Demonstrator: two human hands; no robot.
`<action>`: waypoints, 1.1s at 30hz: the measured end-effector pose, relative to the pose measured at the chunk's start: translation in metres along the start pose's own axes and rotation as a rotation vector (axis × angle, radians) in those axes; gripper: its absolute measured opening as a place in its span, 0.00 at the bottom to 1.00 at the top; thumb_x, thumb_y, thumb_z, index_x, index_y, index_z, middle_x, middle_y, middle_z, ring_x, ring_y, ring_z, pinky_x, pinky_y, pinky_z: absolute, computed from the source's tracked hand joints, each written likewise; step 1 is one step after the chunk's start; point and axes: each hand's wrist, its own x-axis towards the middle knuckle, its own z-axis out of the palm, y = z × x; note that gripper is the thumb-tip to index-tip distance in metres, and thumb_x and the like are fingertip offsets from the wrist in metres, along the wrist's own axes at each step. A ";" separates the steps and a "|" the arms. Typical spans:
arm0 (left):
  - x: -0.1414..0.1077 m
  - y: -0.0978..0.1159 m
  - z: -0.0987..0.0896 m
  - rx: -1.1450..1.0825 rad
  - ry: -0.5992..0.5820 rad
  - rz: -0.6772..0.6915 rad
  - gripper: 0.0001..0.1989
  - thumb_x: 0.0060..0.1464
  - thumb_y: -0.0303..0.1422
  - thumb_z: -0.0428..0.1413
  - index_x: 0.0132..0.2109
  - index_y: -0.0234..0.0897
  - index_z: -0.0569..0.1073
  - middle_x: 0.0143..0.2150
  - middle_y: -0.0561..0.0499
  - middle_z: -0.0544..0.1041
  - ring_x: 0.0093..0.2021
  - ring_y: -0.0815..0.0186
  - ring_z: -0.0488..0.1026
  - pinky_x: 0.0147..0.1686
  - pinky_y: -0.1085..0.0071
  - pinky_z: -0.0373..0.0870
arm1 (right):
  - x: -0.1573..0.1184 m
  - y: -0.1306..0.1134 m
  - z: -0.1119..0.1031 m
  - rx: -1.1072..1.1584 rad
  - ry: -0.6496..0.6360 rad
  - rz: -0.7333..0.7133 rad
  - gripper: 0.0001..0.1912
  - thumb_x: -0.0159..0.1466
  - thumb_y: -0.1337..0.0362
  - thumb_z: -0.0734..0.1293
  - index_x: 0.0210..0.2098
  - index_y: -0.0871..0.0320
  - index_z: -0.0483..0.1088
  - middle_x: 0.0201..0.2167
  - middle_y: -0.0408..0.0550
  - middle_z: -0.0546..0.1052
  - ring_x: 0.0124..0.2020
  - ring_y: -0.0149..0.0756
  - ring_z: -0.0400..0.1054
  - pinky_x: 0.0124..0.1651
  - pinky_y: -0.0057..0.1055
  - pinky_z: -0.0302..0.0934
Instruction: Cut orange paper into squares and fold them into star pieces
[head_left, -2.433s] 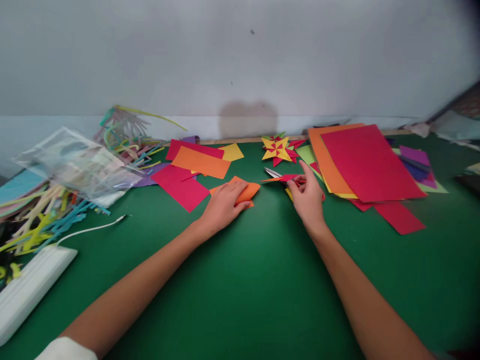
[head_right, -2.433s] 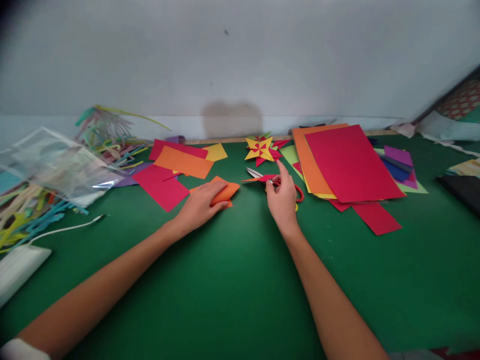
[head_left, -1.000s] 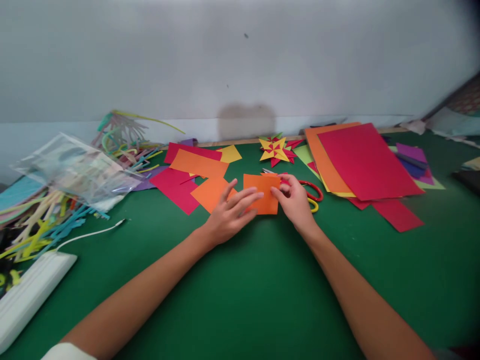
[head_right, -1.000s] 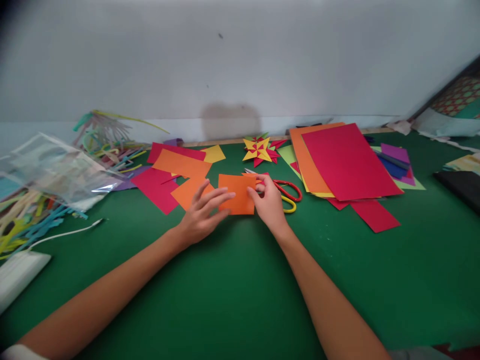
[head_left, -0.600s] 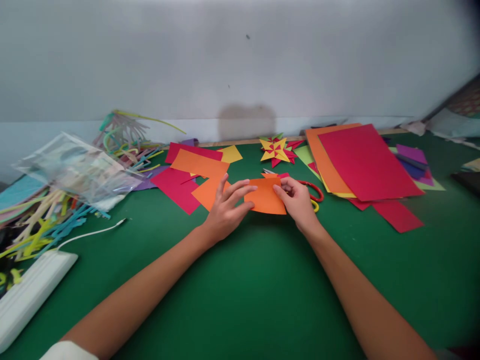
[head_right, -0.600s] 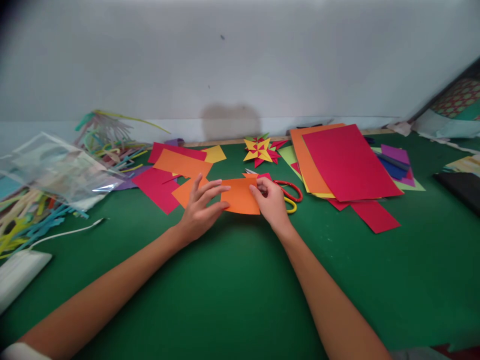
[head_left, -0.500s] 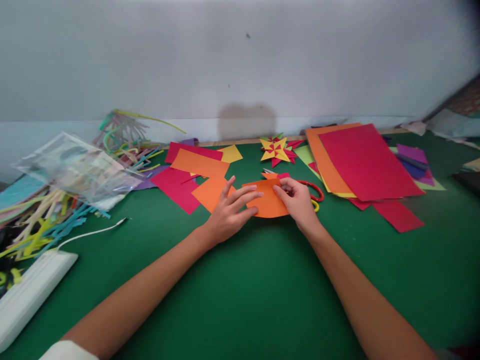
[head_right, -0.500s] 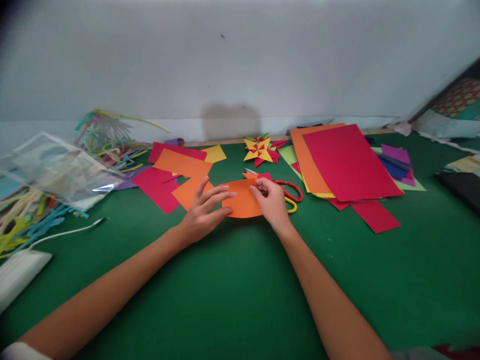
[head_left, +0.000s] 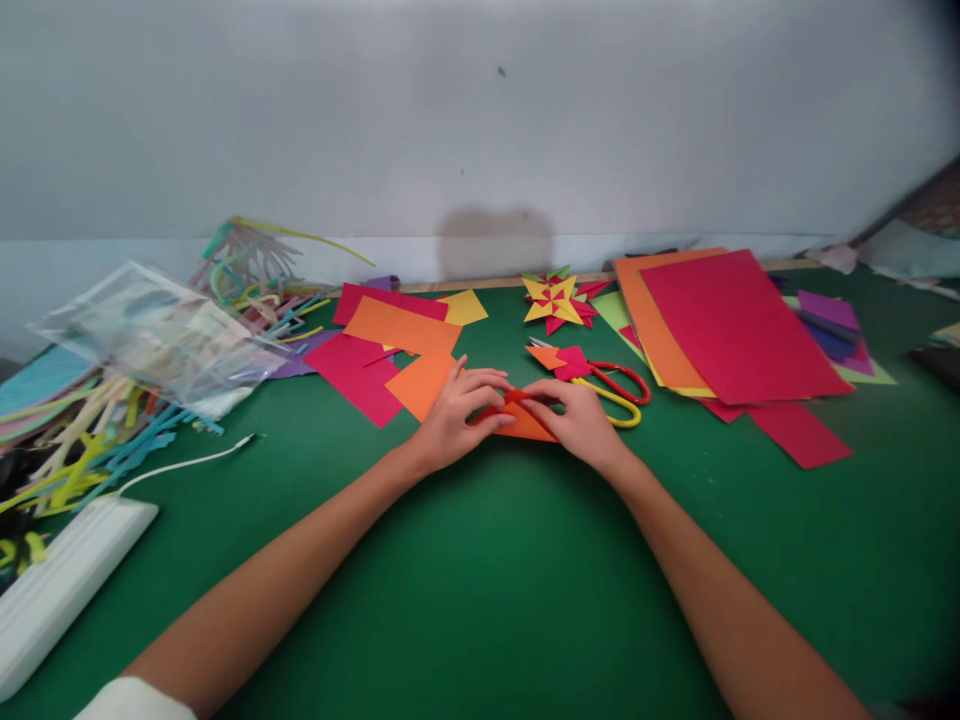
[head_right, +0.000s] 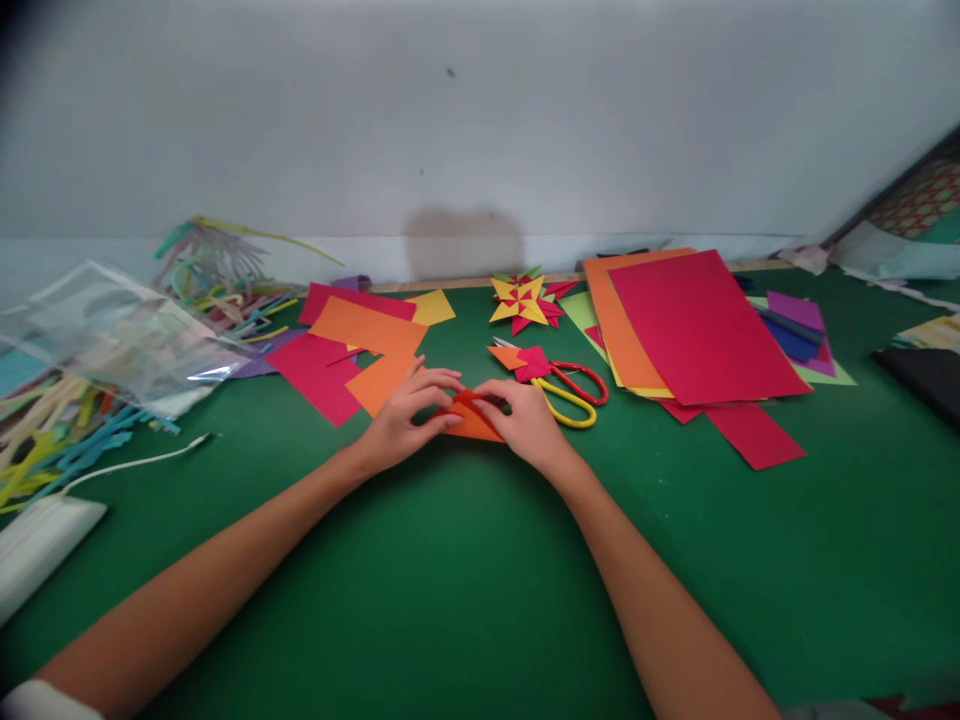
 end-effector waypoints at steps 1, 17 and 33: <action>0.000 -0.001 0.000 -0.034 -0.007 -0.011 0.06 0.64 0.35 0.59 0.39 0.39 0.73 0.49 0.48 0.81 0.56 0.61 0.76 0.72 0.45 0.49 | 0.000 -0.001 0.000 0.004 -0.008 0.000 0.08 0.67 0.61 0.67 0.41 0.53 0.80 0.41 0.47 0.84 0.41 0.43 0.78 0.45 0.37 0.70; 0.001 -0.003 0.001 -0.271 -0.031 -0.262 0.10 0.66 0.37 0.55 0.51 0.38 0.74 0.41 0.49 0.79 0.42 0.64 0.77 0.46 0.67 0.71 | -0.005 -0.016 0.011 -0.001 -0.053 0.055 0.08 0.68 0.63 0.67 0.36 0.56 0.79 0.33 0.45 0.82 0.33 0.37 0.74 0.38 0.32 0.65; 0.001 -0.002 0.000 -0.179 -0.063 -0.197 0.08 0.66 0.34 0.54 0.42 0.36 0.75 0.39 0.48 0.79 0.40 0.64 0.75 0.42 0.67 0.70 | -0.004 -0.018 0.014 0.055 -0.010 0.080 0.07 0.67 0.66 0.67 0.34 0.57 0.78 0.31 0.44 0.81 0.33 0.36 0.73 0.37 0.30 0.64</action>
